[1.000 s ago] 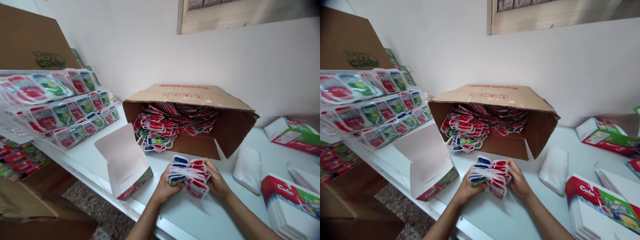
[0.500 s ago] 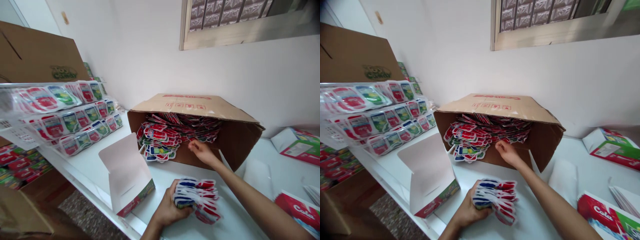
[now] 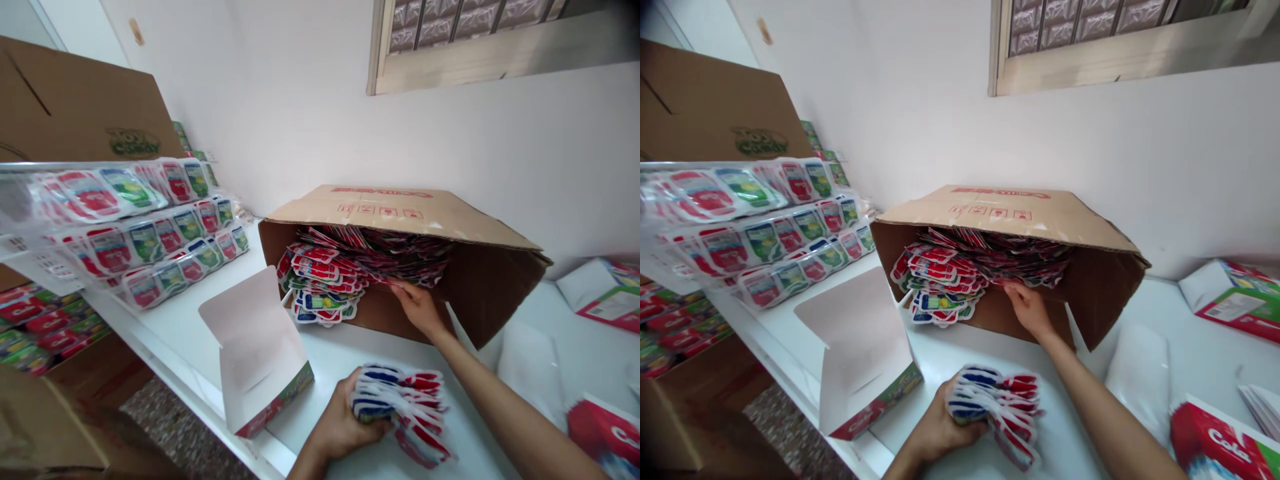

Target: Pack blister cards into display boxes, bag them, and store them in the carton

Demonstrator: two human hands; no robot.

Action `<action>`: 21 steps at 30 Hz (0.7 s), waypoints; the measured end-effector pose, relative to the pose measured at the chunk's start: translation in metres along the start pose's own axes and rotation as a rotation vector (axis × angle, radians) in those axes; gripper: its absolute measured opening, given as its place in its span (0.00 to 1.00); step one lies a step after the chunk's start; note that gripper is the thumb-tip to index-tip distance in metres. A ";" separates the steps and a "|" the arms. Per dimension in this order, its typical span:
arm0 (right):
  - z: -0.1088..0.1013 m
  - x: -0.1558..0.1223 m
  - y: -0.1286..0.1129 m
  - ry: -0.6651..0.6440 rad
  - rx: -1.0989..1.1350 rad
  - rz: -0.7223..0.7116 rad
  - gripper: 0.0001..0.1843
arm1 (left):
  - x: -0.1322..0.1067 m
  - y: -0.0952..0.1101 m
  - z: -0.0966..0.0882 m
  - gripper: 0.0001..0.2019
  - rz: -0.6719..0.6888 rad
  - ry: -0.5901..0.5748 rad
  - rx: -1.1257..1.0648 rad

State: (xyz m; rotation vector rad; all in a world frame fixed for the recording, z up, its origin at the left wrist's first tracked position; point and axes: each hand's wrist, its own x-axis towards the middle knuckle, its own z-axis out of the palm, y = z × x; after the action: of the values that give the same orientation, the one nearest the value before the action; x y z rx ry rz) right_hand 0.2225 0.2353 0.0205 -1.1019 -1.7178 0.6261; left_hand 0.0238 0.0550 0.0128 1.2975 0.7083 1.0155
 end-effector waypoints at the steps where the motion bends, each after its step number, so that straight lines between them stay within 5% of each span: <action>1: -0.003 -0.022 -0.001 0.015 0.029 0.031 0.22 | 0.000 -0.002 0.000 0.28 0.000 -0.002 -0.005; 4: -0.011 -0.083 -0.007 -0.022 0.219 0.164 0.23 | 0.001 -0.007 -0.002 0.28 -0.004 -0.008 0.007; 8: -0.024 -0.130 -0.016 -0.247 0.508 0.358 0.19 | 0.002 -0.014 -0.007 0.28 0.062 0.096 0.242; 11: -0.036 -0.138 -0.020 -0.313 0.447 0.321 0.15 | 0.002 -0.017 -0.009 0.31 0.127 0.210 0.380; 18: -0.042 -0.135 -0.032 -0.458 0.447 0.268 0.14 | -0.002 -0.014 -0.003 0.41 0.032 0.137 0.106; 21: -0.038 -0.123 -0.033 -0.547 0.439 0.261 0.23 | -0.001 -0.011 -0.002 0.41 0.010 0.138 0.041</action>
State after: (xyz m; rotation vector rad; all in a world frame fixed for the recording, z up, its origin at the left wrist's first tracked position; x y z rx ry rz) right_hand 0.2596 0.1088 0.0066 -0.8874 -1.7627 1.5016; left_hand 0.0238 0.0548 0.0018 1.2753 0.8322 1.1116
